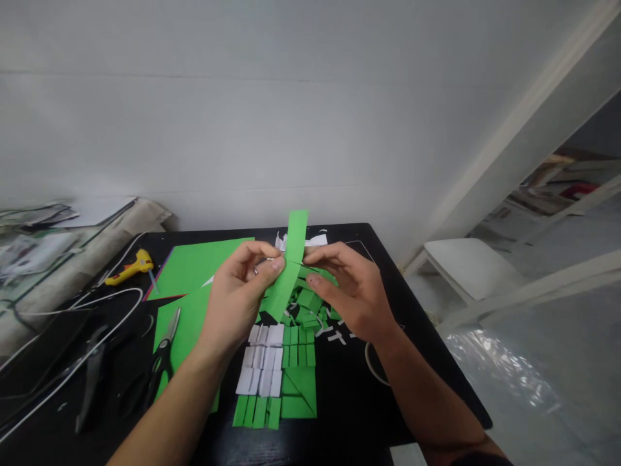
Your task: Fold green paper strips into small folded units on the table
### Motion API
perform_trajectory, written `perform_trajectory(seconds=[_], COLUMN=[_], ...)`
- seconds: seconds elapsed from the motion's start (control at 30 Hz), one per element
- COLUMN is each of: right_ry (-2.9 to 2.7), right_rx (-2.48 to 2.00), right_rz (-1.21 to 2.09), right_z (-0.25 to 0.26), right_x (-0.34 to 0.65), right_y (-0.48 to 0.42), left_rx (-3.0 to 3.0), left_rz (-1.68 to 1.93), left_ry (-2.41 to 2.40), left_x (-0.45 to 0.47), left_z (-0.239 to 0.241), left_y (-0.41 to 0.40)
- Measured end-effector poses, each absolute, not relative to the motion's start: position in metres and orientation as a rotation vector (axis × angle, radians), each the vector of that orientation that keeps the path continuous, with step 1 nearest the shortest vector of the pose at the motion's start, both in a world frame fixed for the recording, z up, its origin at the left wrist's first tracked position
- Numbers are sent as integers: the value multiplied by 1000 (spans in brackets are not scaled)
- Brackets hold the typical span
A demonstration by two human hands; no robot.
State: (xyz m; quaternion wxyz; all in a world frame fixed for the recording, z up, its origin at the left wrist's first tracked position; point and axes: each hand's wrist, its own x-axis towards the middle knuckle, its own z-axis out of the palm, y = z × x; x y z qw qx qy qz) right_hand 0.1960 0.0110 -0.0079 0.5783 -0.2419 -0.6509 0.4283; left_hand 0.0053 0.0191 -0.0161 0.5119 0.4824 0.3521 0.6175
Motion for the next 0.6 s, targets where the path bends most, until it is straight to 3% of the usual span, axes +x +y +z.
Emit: perform_trajectory(seconds=[0.3,0.6], right_ry=[-1414,-1283], right_rx=[-593,-590], right_rz=[1301,1384], right_z=[-4,-9], right_x=[196,200], right_y=[12,19], left_rx=[1209,1238], left_rz=[1495,1478], left_ry=[793,821], left_x=[5,1], left_z=[-16,-11], left_y=[20,17])
